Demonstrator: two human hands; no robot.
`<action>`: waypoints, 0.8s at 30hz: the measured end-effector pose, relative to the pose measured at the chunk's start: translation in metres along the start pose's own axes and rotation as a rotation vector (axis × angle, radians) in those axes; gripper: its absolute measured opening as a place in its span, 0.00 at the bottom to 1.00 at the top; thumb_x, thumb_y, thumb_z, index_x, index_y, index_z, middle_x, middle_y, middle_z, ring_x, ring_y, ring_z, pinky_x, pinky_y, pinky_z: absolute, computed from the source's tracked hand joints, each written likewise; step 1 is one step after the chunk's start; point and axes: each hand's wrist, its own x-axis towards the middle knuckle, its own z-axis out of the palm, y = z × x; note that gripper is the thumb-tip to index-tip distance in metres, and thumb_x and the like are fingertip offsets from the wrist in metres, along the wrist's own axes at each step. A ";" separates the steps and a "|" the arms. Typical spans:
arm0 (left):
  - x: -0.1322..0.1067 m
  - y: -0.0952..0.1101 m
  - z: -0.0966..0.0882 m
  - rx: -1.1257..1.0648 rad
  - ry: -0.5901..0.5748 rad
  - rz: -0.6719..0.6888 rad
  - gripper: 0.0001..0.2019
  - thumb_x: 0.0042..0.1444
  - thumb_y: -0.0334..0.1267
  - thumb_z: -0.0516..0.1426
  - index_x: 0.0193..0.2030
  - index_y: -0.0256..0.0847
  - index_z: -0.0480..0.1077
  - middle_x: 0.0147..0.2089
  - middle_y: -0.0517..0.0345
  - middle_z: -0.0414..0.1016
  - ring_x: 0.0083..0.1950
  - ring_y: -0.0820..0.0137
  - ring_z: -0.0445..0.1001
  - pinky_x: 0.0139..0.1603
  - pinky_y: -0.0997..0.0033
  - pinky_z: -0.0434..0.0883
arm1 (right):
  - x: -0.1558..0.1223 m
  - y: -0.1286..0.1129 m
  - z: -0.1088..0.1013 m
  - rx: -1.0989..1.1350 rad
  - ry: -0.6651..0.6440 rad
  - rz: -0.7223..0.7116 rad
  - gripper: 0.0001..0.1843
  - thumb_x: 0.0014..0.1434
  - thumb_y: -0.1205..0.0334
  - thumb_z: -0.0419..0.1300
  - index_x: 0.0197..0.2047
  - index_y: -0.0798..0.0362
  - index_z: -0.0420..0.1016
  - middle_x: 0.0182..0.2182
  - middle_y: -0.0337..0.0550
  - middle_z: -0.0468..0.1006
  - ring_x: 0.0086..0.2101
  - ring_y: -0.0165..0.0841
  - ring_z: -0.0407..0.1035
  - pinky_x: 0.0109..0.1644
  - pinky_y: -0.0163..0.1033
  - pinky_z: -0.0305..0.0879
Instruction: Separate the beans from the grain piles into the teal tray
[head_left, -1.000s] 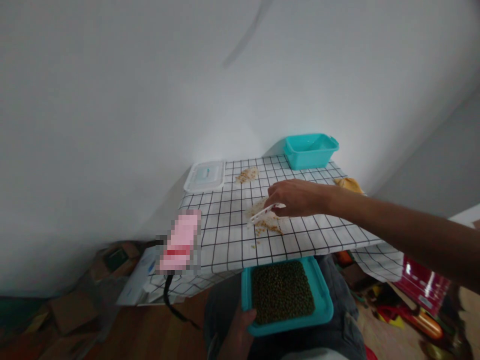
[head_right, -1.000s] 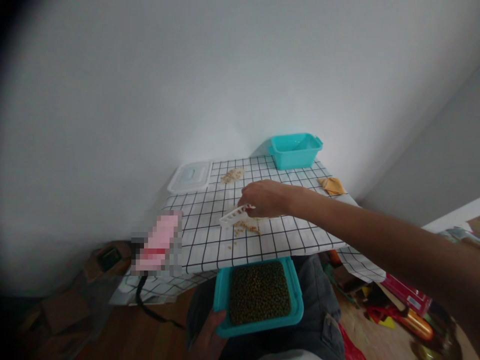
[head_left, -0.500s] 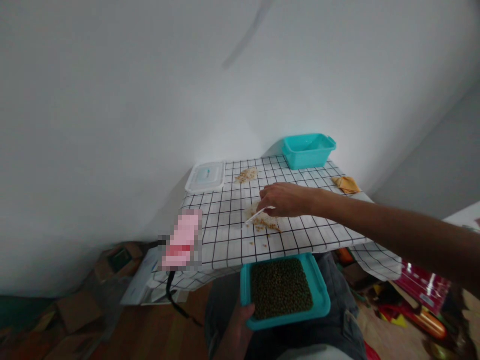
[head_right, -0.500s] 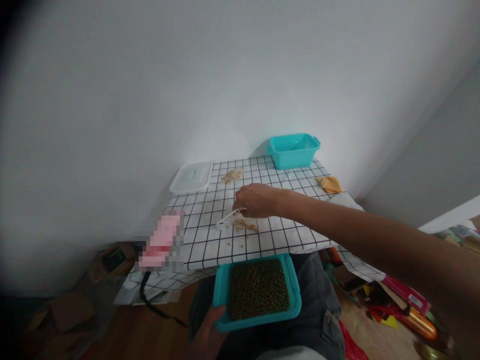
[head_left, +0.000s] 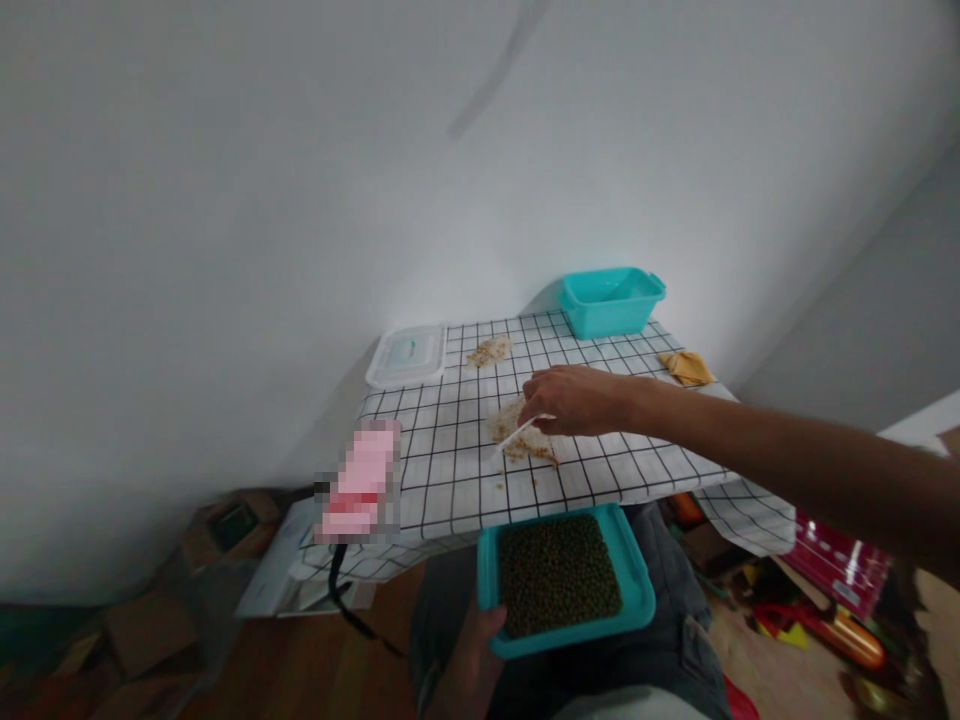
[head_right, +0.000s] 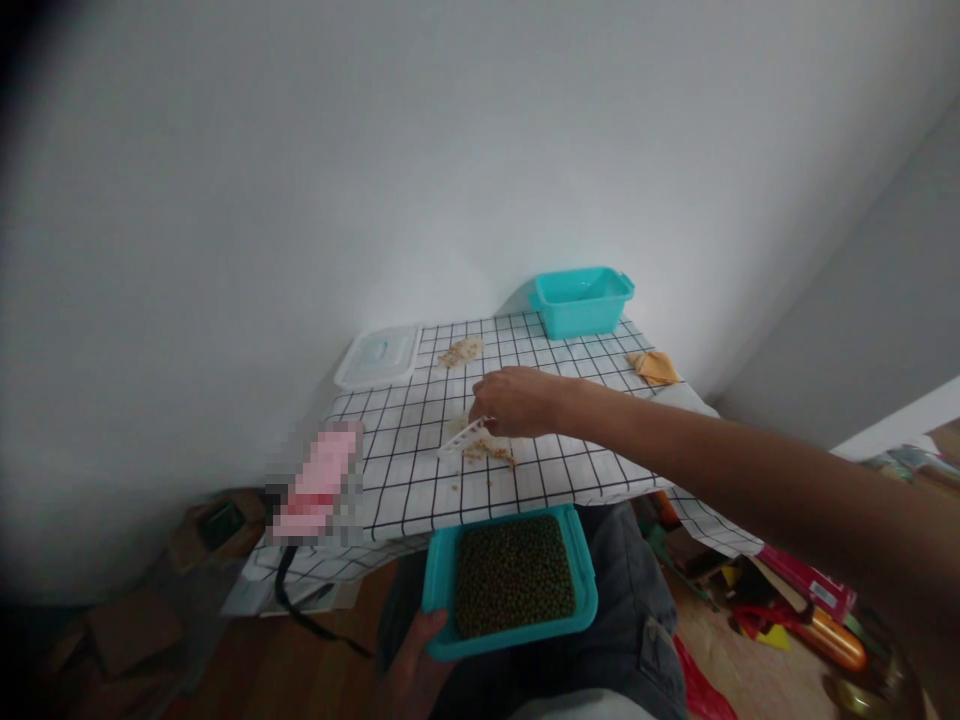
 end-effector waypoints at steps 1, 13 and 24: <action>0.001 -0.002 -0.002 0.020 0.019 0.000 0.10 0.47 0.48 0.64 0.26 0.44 0.77 0.33 0.51 0.82 0.59 0.46 0.71 0.71 0.51 0.52 | -0.001 0.000 -0.001 0.003 0.001 0.001 0.15 0.61 0.65 0.56 0.48 0.48 0.80 0.38 0.47 0.77 0.41 0.36 0.69 0.44 0.43 0.60; 0.010 -0.022 -0.015 0.175 0.055 0.070 0.17 0.39 0.53 0.68 0.29 0.43 0.79 0.40 0.49 0.83 0.61 0.41 0.67 0.73 0.48 0.47 | -0.004 0.013 -0.002 -0.027 0.023 0.071 0.16 0.60 0.65 0.56 0.48 0.48 0.80 0.38 0.47 0.78 0.40 0.36 0.70 0.42 0.42 0.61; 0.006 -0.016 -0.012 0.180 0.073 0.061 0.13 0.39 0.49 0.69 0.28 0.44 0.78 0.37 0.52 0.81 0.57 0.45 0.70 0.70 0.52 0.52 | -0.002 0.015 -0.002 -0.045 0.012 0.079 0.16 0.59 0.65 0.56 0.47 0.49 0.81 0.37 0.47 0.79 0.38 0.36 0.69 0.41 0.41 0.60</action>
